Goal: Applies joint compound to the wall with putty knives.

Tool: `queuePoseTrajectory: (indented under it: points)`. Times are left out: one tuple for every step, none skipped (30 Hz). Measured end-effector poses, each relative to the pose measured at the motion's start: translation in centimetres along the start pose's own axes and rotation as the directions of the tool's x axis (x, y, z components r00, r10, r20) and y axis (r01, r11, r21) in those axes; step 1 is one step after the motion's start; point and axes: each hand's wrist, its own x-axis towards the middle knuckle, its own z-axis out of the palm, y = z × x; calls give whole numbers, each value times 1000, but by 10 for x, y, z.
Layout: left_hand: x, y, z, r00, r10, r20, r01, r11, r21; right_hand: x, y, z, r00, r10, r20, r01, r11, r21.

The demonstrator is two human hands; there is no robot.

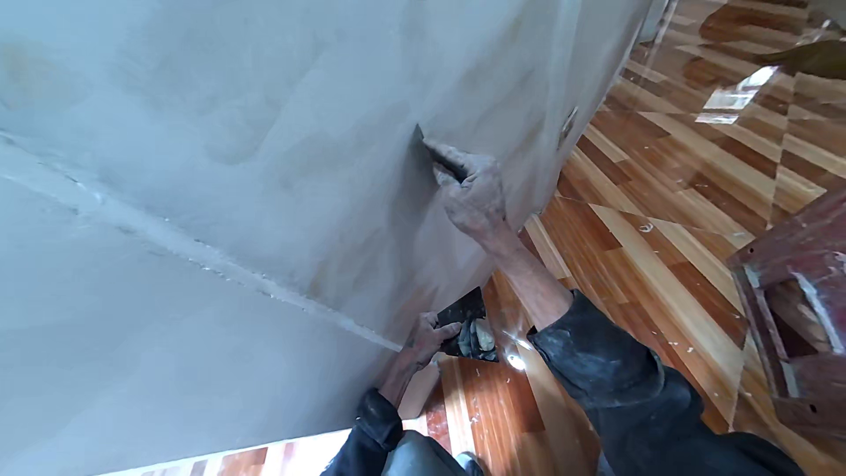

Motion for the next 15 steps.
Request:
queuePoseTrajectory:
  points:
    - [1, 0, 0, 1000, 3, 4, -3, 1000, 3, -6, -3, 3, 999, -36, 17, 36, 999, -4]
    - [2, 1, 1, 1000, 2, 3, -2, 1000, 9, -12, -5, 3, 997, -70, 43, 70, 998, 4]
    - [2, 1, 1, 1000, 1, 5, -1, 1000, 12, -18, -5, 0, 991, -109, 74, 108, 994, 24]
    - [2, 0, 2, 1000, -1, 3, 1, 1000, 8, -25, -3, -5, 983, -148, 106, 142, 988, 62]
    - [2, 0, 2, 1000, -4, -5, 4, 1000, 4, -32, -2, -13, 978, -167, 127, 154, 982, 108]
    - [1, 0, 1, 1000, -7, -15, 7, 1000, 2, -33, 1, -20, 983, -155, 101, 141, 981, 132]
    - [-1, 0, 0, 1000, -7, -21, 7, 1000, -1, -29, 7, -23, 994, -105, 32, 100, 987, 129]
    - [-2, -1, -1, 1000, -7, -25, 7, 1000, -3, -18, 17, -24, 998, -27, -54, 32, 994, 107]
    - [-4, -1, 0, 1000, -7, -28, 7, 1000, -3, -8, 27, -24, 992, 57, -113, -47, 995, 92]
    - [-6, -1, -1, 1000, -8, -25, 8, 1000, 0, 1, 36, -23, 980, 134, -145, -122, 988, 92]
    - [-7, 0, -1, 1000, -8, -21, 8, 1000, 0, 7, 41, -20, 970, 187, -157, -173, 980, 98]
    - [-7, 0, -1, 1000, -7, -24, 7, 1000, -4, 10, 43, -17, 964, 217, -155, -201, 974, 107]
    - [-8, 2, -2, 1000, -8, -27, 8, 1000, -4, 12, 41, -13, 964, 224, -146, -209, 972, 111]
    - [-9, 3, -2, 1000, -8, -26, 7, 1000, -4, 10, 37, -9, 967, 213, -138, -200, 974, 105]
    - [-10, 2, -4, 1000, -6, -24, 6, 1000, -3, 6, 31, -5, 972, 196, -130, -186, 979, 87]
